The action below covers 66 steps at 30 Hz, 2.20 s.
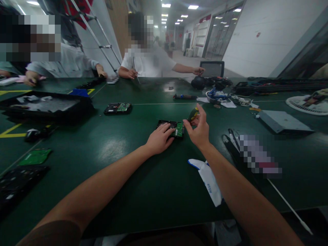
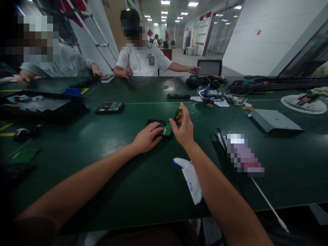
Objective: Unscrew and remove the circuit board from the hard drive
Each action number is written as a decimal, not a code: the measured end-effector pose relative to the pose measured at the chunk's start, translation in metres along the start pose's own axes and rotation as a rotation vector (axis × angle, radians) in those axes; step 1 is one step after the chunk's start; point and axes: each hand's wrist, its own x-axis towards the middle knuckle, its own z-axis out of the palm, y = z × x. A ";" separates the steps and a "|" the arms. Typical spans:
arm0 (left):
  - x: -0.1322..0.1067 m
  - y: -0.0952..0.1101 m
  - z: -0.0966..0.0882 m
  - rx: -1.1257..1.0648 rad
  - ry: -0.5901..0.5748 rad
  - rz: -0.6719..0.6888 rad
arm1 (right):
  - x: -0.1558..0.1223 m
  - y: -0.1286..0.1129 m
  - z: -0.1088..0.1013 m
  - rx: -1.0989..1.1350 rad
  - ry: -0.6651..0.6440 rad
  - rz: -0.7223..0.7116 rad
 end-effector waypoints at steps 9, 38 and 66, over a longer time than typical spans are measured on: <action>0.000 0.001 0.000 -0.001 0.010 -0.004 | -0.001 -0.002 -0.001 0.044 -0.074 -0.013; 0.000 -0.001 0.002 -0.009 0.007 -0.002 | -0.001 -0.007 0.001 -0.017 -0.046 -0.053; 0.000 0.001 0.001 0.003 0.003 -0.007 | 0.000 -0.005 0.000 -0.026 -0.033 -0.044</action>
